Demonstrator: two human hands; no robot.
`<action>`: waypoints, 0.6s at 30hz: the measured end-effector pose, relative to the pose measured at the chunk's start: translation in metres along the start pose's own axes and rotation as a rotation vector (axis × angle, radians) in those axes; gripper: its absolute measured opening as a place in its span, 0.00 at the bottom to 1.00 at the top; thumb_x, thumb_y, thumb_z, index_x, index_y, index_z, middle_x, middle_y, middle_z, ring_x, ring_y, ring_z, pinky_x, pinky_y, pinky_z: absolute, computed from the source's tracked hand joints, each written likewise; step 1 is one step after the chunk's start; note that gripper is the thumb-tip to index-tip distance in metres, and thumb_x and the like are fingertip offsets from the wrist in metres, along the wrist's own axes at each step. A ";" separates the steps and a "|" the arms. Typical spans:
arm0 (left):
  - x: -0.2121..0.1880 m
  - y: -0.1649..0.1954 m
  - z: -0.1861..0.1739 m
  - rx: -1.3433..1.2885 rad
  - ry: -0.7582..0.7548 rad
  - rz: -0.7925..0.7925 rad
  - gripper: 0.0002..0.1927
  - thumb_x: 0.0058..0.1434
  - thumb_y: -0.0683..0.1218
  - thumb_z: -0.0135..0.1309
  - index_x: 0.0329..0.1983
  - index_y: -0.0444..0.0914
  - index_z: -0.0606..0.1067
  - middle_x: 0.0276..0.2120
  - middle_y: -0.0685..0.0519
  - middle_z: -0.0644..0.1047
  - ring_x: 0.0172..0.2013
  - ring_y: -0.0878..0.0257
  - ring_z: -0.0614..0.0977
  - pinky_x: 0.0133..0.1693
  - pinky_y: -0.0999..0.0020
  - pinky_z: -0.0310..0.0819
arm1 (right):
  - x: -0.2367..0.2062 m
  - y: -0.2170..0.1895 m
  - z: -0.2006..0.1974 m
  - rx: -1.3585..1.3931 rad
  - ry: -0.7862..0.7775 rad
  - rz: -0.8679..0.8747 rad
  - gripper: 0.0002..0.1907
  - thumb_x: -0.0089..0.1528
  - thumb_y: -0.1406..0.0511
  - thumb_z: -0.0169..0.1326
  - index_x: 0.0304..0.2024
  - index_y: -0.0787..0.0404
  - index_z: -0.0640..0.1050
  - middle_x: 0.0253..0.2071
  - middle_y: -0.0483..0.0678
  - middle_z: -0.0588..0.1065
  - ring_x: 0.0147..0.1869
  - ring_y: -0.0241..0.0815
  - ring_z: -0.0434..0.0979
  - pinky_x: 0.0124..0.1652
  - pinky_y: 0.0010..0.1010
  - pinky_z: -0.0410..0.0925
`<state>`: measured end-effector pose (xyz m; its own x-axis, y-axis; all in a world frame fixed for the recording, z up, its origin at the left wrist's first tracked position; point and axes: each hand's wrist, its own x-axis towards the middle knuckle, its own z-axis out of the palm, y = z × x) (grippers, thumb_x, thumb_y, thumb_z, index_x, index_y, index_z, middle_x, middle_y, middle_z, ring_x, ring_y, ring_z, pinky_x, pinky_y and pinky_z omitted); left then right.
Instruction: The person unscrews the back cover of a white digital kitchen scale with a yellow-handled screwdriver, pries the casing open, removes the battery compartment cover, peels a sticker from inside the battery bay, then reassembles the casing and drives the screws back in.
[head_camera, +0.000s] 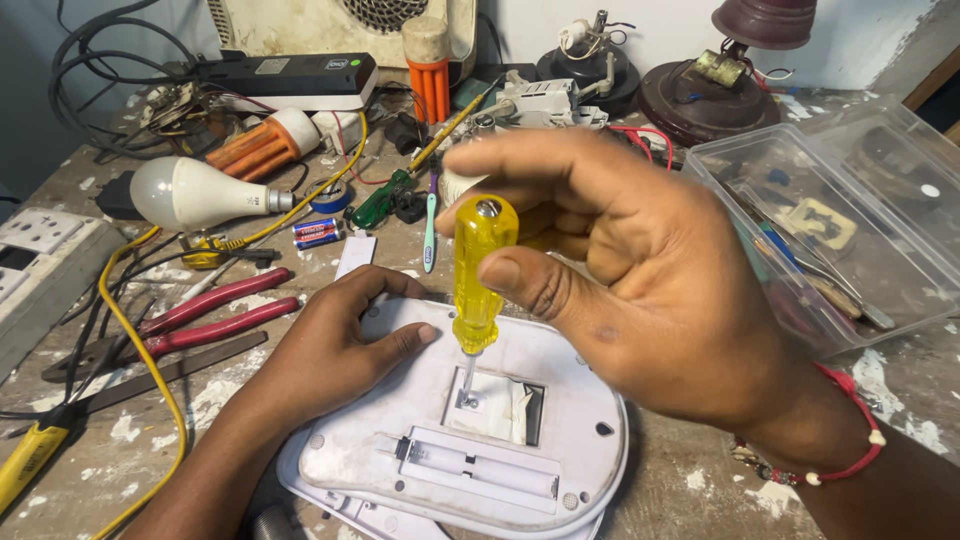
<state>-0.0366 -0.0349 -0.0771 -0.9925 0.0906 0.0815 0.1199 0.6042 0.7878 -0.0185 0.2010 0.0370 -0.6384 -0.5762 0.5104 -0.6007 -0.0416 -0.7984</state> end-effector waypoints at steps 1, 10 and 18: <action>0.000 -0.001 -0.001 -0.001 0.004 0.037 0.23 0.51 0.54 0.67 0.48 0.40 0.79 0.33 0.51 0.83 0.28 0.64 0.78 0.30 0.66 0.72 | 0.000 -0.001 0.001 -0.018 0.004 0.022 0.22 0.67 0.69 0.52 0.62 0.68 0.69 0.54 0.48 0.76 0.60 0.34 0.76 0.62 0.27 0.72; 0.000 -0.001 -0.001 0.036 -0.002 -0.012 0.26 0.51 0.56 0.68 0.50 0.41 0.78 0.31 0.50 0.82 0.25 0.62 0.75 0.28 0.64 0.70 | -0.003 -0.007 0.008 -0.515 0.110 -0.149 0.21 0.63 0.62 0.60 0.55 0.65 0.76 0.50 0.49 0.75 0.50 0.33 0.79 0.50 0.21 0.73; 0.000 -0.002 -0.003 0.024 -0.007 -0.002 0.26 0.49 0.55 0.67 0.49 0.40 0.78 0.30 0.51 0.81 0.22 0.64 0.74 0.25 0.65 0.69 | -0.001 -0.011 0.000 -0.582 0.072 -0.145 0.18 0.64 0.66 0.60 0.56 0.64 0.79 0.41 0.47 0.76 0.44 0.37 0.73 0.45 0.25 0.66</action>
<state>-0.0369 -0.0381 -0.0766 -0.9927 0.0946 0.0752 0.1180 0.6231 0.7732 -0.0119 0.2022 0.0455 -0.5493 -0.5402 0.6375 -0.8356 0.3499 -0.4235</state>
